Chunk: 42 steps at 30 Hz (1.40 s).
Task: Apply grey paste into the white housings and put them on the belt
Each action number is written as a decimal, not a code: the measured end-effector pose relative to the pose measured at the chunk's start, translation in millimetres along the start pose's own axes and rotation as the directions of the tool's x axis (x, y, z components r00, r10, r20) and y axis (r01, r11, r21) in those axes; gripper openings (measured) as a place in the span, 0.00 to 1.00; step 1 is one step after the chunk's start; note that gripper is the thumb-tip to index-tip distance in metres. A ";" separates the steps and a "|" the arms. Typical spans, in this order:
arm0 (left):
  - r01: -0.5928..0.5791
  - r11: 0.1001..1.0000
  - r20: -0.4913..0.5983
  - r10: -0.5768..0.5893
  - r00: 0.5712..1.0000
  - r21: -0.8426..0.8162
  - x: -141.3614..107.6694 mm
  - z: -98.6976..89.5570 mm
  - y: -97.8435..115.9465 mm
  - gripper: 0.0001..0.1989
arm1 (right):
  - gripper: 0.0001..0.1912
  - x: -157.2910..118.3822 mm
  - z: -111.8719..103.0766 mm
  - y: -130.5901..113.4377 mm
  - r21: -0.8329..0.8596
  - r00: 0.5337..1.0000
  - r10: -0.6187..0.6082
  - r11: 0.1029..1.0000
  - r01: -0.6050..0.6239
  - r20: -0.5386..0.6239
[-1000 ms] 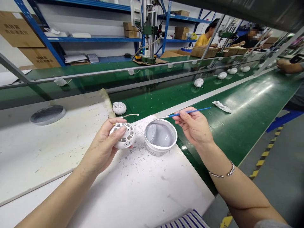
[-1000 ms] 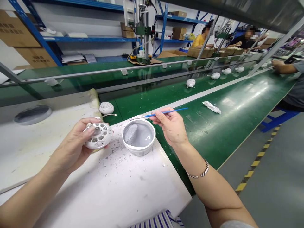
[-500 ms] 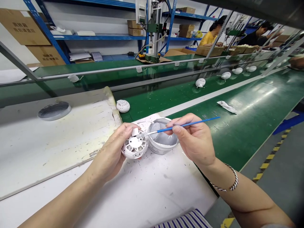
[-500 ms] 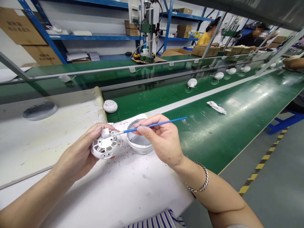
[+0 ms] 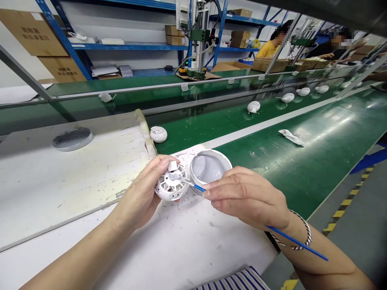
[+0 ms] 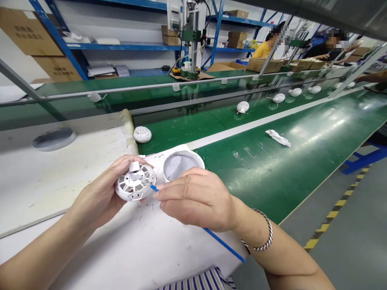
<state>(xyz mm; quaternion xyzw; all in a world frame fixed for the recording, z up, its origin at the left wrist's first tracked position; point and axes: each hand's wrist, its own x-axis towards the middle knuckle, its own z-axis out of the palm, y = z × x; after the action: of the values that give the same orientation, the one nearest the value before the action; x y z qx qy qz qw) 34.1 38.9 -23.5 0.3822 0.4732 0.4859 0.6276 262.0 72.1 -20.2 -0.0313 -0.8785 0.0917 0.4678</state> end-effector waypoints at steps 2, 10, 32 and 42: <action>-0.004 1.000 0.004 0.004 1.000 0.000 1.0 -0.6 0.0 0.16 | 0.12 -0.3 -0.3 1.4 0.025 0.999 0.041 0.999 -0.040 -0.027; 0.066 0.998 0.098 -0.066 0.993 0.004 -4.7 2.6 0.9 0.18 | 0.05 0.3 15.6 4.7 0.487 0.730 0.544 0.810 -0.327 -0.413; 0.138 0.990 0.313 -0.130 0.941 -0.001 -22.5 9.6 -1.5 0.17 | 0.10 1.0 17.3 -5.9 -0.059 0.977 0.198 0.977 -0.204 -0.083; 0.071 0.996 0.310 -0.085 0.947 0.054 -24.6 3.0 -1.7 0.15 | 0.14 3.5 6.7 -17.9 -0.310 0.997 0.004 0.951 0.020 0.078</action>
<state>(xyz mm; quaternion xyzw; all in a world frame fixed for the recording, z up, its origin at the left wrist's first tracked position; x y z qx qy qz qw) 35.5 14.5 -18.9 0.4484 0.3931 0.3841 0.7048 255.0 54.2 -17.6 -0.0973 -0.8996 -0.0483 0.4230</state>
